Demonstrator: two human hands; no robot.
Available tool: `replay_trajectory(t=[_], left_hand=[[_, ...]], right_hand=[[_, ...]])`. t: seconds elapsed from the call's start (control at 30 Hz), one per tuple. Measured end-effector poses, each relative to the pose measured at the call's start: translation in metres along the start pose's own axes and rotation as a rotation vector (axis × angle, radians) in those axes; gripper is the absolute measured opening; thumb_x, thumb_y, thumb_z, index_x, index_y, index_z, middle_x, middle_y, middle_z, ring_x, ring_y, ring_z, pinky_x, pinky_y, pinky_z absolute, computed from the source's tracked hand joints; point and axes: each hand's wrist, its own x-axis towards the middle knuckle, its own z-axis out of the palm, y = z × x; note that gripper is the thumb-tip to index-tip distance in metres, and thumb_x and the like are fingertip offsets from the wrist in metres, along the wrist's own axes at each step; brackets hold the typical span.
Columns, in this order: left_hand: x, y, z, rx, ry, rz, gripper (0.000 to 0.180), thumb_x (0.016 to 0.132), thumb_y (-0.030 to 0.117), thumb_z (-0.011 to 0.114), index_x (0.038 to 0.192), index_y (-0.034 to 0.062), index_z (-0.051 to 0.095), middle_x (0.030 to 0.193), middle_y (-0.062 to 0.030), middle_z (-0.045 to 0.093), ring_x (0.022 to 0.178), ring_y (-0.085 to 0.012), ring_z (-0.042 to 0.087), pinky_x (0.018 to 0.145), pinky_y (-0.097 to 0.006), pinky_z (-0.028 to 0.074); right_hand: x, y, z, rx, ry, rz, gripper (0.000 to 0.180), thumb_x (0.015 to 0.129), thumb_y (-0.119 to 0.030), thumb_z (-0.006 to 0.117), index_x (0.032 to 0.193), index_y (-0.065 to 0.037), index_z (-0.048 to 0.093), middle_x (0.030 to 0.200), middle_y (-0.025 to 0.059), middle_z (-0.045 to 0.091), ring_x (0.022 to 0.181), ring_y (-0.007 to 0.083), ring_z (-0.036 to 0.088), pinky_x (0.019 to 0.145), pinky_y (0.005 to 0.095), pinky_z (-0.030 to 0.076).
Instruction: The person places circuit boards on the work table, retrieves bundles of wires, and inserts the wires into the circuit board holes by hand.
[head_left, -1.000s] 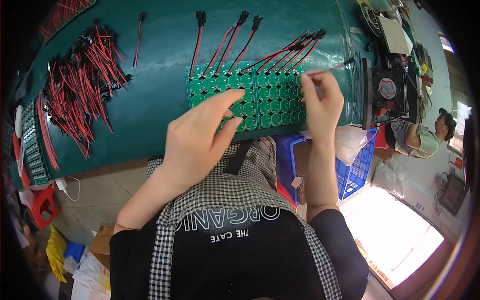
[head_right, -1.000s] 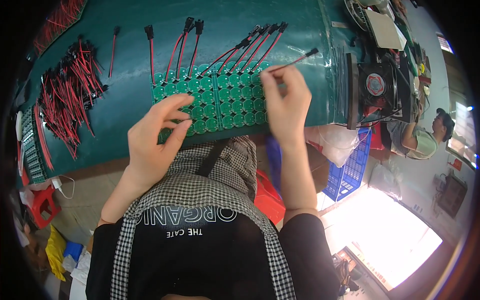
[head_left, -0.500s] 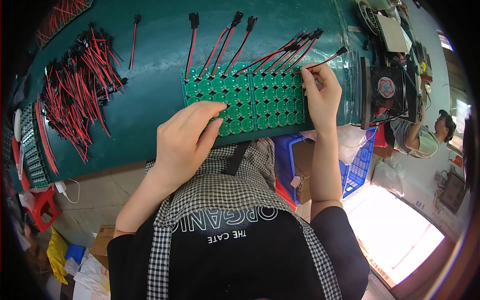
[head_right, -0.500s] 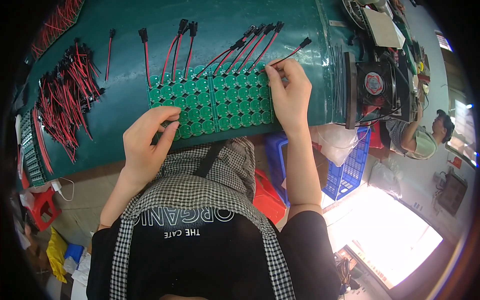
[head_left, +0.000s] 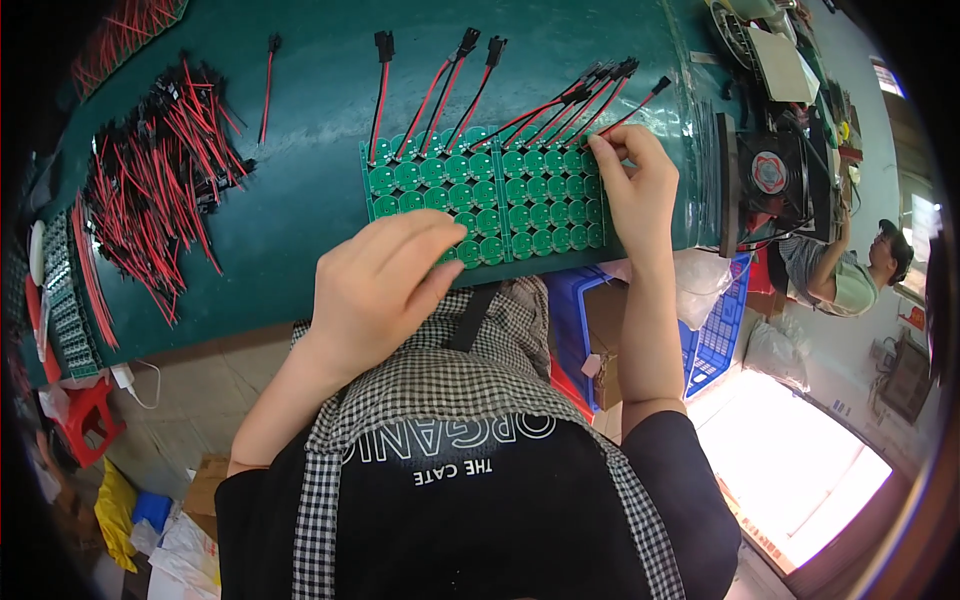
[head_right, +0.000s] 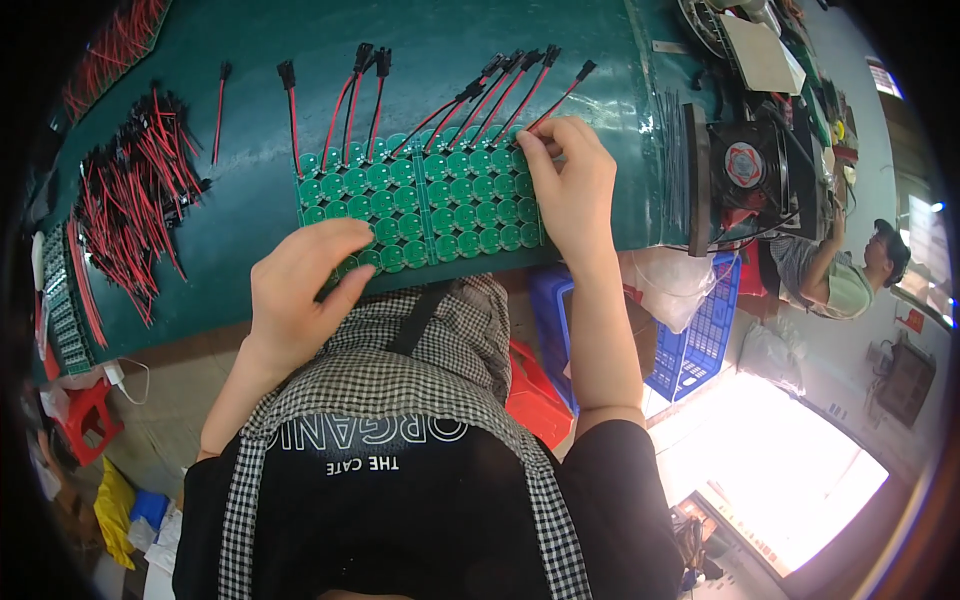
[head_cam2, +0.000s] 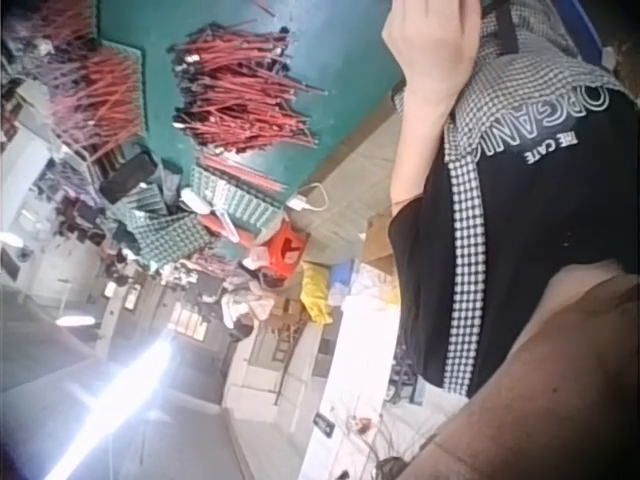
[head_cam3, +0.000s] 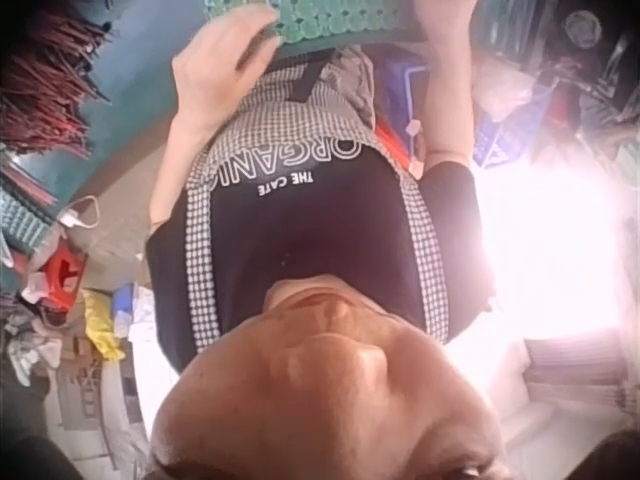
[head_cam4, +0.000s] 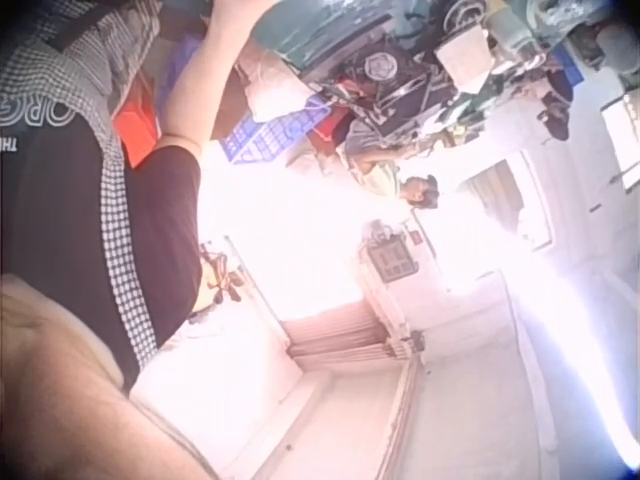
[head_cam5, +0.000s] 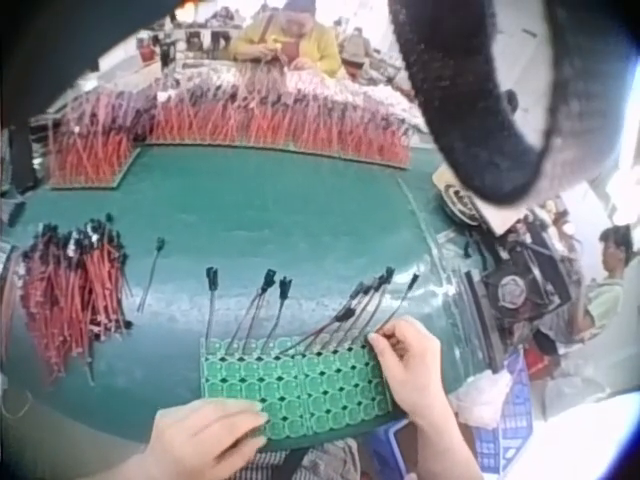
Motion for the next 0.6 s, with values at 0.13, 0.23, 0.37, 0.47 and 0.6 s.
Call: replay_trajectory(t=[0.13, 0.23, 0.37, 0.47, 0.6], left_hand=[[-0.004, 0.005, -0.007, 0.226, -0.047, 0.15, 0.041, 0.064, 0.017, 0.076, 0.101, 0.0083, 0.063, 0.105, -0.0056, 0.061, 0.094, -0.0233, 0.06, 0.068, -0.031, 0.052], [-0.012, 0.006, -0.017, 0.405, -0.084, 0.049, 0.048, 0.061, 0.022, 0.077, 0.104, 0.0087, 0.063, 0.11, -0.0063, 0.059, 0.1, -0.0253, 0.057, 0.073, -0.033, 0.051], [-0.017, 0.005, -0.025, 0.396, -0.167, -0.061, 0.056, 0.063, 0.021, 0.078, 0.114, 0.0062, 0.058, 0.121, -0.0119, 0.051, 0.111, -0.0316, 0.049, 0.086, -0.038, 0.046], [-0.024, 0.001, -0.025, 0.307, -0.145, -0.101, 0.053, 0.067, 0.014, 0.076, 0.115, 0.0042, 0.056, 0.123, -0.0143, 0.049, 0.113, -0.0345, 0.047, 0.089, -0.041, 0.044], [-0.027, -0.003, -0.031, 0.257, -0.135, -0.115, 0.048, 0.069, 0.01, 0.075, 0.113, 0.0023, 0.057, 0.121, -0.0146, 0.05, 0.112, -0.0347, 0.049, 0.09, -0.042, 0.044]], right_hand=[[-0.007, -0.002, -0.008, 0.269, 0.024, 0.316, 0.014, 0.081, -0.006, 0.066, 0.092, 0.003, 0.065, 0.081, 0.0091, 0.059, 0.069, 0.0148, 0.058, 0.059, 0.0272, 0.045], [-0.027, -0.002, -0.014, 0.065, 0.02, 0.231, 0.021, 0.082, -0.005, 0.064, 0.101, 0.003, 0.064, 0.081, 0.0084, 0.059, 0.068, 0.0137, 0.056, 0.061, 0.0272, 0.044], [-0.045, -0.016, -0.007, -0.002, 0.004, 0.151, 0.024, 0.082, -0.002, 0.062, 0.106, 0.002, 0.062, 0.081, 0.0083, 0.058, 0.062, 0.0147, 0.05, 0.061, 0.0274, 0.043], [-0.049, -0.019, 0.0, 0.049, 0.047, 0.15, 0.023, 0.082, -0.002, 0.061, 0.105, 0.002, 0.062, 0.081, 0.0081, 0.058, 0.062, 0.0148, 0.051, 0.06, 0.0273, 0.043], [-0.053, -0.03, 0.002, -0.05, 0.054, 0.151, 0.022, 0.081, -0.004, 0.063, 0.103, 0.001, 0.063, 0.082, 0.0084, 0.059, 0.06, 0.0149, 0.051, 0.058, 0.0272, 0.043]])
